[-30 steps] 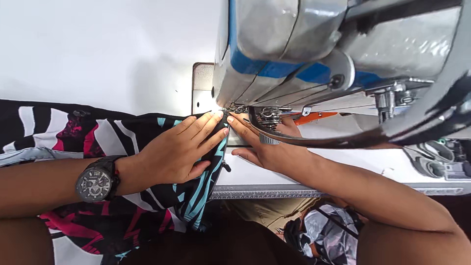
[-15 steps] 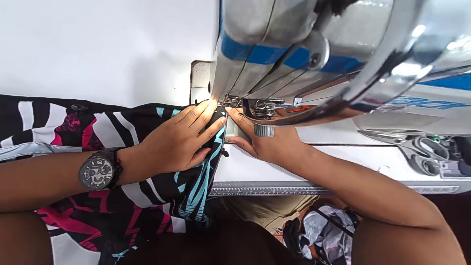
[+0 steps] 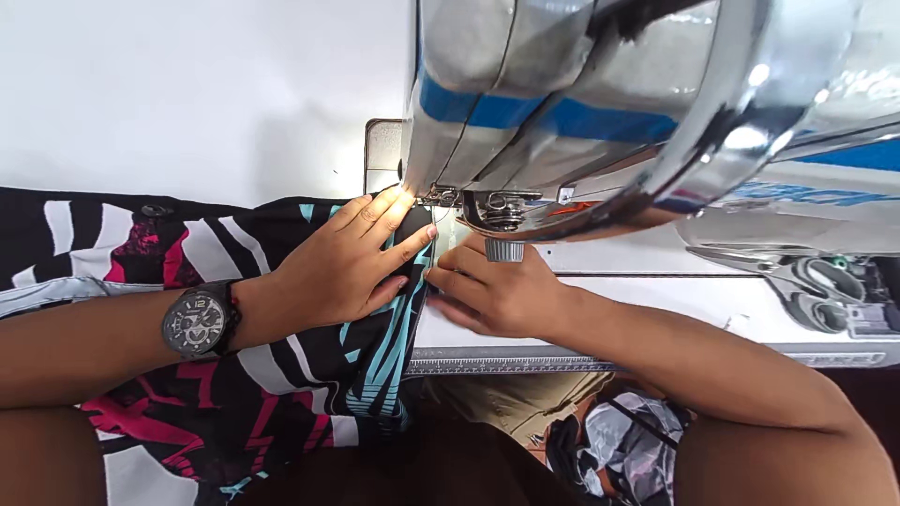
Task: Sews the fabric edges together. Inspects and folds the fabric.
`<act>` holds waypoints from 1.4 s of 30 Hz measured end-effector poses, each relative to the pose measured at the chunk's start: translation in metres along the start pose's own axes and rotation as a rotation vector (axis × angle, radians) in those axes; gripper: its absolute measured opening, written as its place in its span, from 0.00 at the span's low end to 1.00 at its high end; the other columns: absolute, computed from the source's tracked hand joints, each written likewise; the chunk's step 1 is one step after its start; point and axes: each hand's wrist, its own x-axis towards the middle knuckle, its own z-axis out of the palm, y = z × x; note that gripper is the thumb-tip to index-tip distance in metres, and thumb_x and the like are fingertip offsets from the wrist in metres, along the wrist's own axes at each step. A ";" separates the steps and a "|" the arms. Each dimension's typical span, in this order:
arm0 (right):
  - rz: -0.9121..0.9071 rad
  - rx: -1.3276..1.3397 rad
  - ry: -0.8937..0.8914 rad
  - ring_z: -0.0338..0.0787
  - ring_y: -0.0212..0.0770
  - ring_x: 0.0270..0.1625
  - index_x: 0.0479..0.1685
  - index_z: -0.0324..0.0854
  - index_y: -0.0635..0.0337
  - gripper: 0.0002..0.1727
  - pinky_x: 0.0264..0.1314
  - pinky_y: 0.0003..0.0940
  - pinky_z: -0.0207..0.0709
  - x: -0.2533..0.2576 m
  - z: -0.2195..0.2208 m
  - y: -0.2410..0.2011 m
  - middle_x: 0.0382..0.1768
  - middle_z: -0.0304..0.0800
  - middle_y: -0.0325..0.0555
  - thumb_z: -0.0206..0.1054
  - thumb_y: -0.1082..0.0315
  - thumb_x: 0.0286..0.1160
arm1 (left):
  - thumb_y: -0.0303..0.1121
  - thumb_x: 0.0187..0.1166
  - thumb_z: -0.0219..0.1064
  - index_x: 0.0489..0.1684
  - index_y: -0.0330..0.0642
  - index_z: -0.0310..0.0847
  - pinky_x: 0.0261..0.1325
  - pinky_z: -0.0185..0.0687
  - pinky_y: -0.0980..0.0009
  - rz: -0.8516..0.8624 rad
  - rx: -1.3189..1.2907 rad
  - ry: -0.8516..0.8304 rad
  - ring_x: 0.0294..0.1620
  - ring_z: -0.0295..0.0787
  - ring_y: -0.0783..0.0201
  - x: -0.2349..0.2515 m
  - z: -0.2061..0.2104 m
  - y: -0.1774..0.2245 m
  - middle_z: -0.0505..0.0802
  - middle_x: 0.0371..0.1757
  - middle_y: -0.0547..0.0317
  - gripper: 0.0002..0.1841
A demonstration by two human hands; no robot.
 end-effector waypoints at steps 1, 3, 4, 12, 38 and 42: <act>-0.009 0.007 0.006 0.88 0.50 0.39 0.48 0.88 0.60 0.13 0.34 0.40 0.75 0.000 0.001 0.000 0.38 0.92 0.50 0.60 0.63 0.86 | 0.50 0.89 0.44 0.88 0.49 0.68 0.85 0.59 0.45 0.002 0.001 -0.001 0.87 0.65 0.37 0.000 0.000 0.000 0.75 0.83 0.31 0.30; -0.011 0.003 0.027 0.88 0.48 0.38 0.46 0.89 0.60 0.11 0.32 0.38 0.75 0.001 0.000 0.000 0.37 0.93 0.49 0.61 0.68 0.85 | 0.50 0.89 0.44 0.88 0.50 0.69 0.84 0.59 0.45 0.003 0.001 -0.001 0.87 0.66 0.37 0.002 0.000 -0.002 0.76 0.82 0.31 0.30; -0.010 -0.004 0.040 0.88 0.48 0.37 0.45 0.90 0.61 0.11 0.31 0.38 0.74 0.001 0.000 0.000 0.36 0.93 0.49 0.61 0.69 0.83 | 0.50 0.89 0.44 0.87 0.51 0.71 0.84 0.60 0.44 0.001 -0.004 0.005 0.86 0.67 0.36 0.002 0.000 -0.003 0.76 0.82 0.31 0.29; -0.029 0.013 0.111 0.88 0.45 0.33 0.43 0.90 0.61 0.11 0.28 0.35 0.75 0.000 -0.003 0.005 0.32 0.93 0.49 0.63 0.67 0.82 | 0.41 0.90 0.52 0.74 0.35 0.79 0.83 0.67 0.49 0.146 -0.048 0.143 0.77 0.79 0.40 0.003 0.002 -0.008 0.87 0.70 0.36 0.23; 0.121 0.621 -0.096 0.84 0.31 0.33 0.35 0.89 0.63 0.13 0.35 0.24 0.76 -0.006 -0.011 0.000 0.29 0.88 0.45 0.66 0.63 0.81 | 0.49 0.93 0.48 0.77 0.49 0.77 0.83 0.54 0.28 0.322 -0.251 0.032 0.83 0.71 0.39 -0.022 0.004 0.020 0.85 0.69 0.43 0.24; 0.070 0.496 -0.100 0.86 0.38 0.36 0.36 0.89 0.60 0.11 0.35 0.30 0.77 -0.004 -0.012 -0.001 0.31 0.88 0.46 0.67 0.63 0.79 | 0.52 0.93 0.45 0.86 0.54 0.69 0.85 0.47 0.28 0.330 -0.215 -0.030 0.86 0.66 0.39 -0.024 0.004 0.018 0.82 0.73 0.45 0.28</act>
